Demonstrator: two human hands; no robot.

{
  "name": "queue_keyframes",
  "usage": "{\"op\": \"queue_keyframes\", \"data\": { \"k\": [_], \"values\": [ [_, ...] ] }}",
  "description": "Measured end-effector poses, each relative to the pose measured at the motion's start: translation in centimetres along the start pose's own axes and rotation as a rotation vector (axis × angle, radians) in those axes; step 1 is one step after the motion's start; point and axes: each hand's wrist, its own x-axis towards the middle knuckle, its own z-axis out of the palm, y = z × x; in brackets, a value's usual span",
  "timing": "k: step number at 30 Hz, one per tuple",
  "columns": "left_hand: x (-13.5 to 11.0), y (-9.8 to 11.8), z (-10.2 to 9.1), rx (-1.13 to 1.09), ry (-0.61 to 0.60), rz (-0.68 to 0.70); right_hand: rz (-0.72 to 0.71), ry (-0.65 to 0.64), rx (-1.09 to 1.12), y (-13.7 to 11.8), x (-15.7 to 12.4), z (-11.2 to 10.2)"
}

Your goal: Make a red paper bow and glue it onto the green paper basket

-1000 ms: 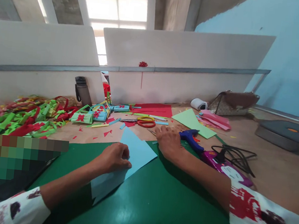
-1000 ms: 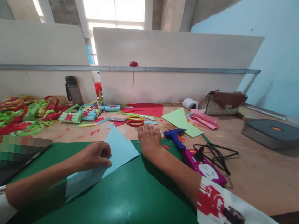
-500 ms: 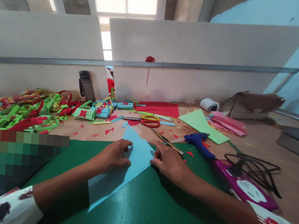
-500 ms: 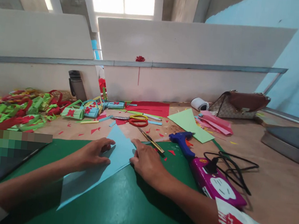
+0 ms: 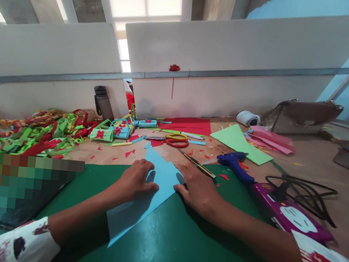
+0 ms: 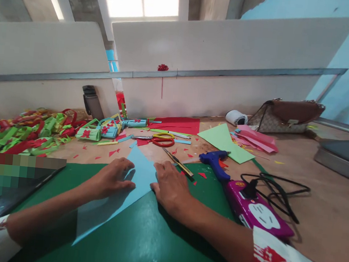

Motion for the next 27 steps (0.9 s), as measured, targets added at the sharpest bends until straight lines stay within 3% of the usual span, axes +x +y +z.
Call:
{"op": "queue_keyframes", "data": {
  "k": [8,15,19,23,27],
  "values": [
    [1.5,-0.1,0.3,-0.043,-0.054,-0.005,0.015,0.017,0.192,0.6,0.4,0.1],
    [2.1,-0.5,0.6,-0.199,-0.086,-0.025,-0.070,0.088,0.436,0.3,0.2,0.2],
    [1.8,-0.4,0.9,-0.211,-0.042,-0.025,-0.095,0.106,0.517,0.6,0.2,0.4],
    [1.2,0.0,1.2,-0.179,0.007,0.004,0.008,0.193,0.500,1.1,0.6,0.7],
    [0.8,0.5,1.6,-0.157,0.041,0.059,0.033,0.127,0.541,1.0,0.7,0.9]
  ]
}}
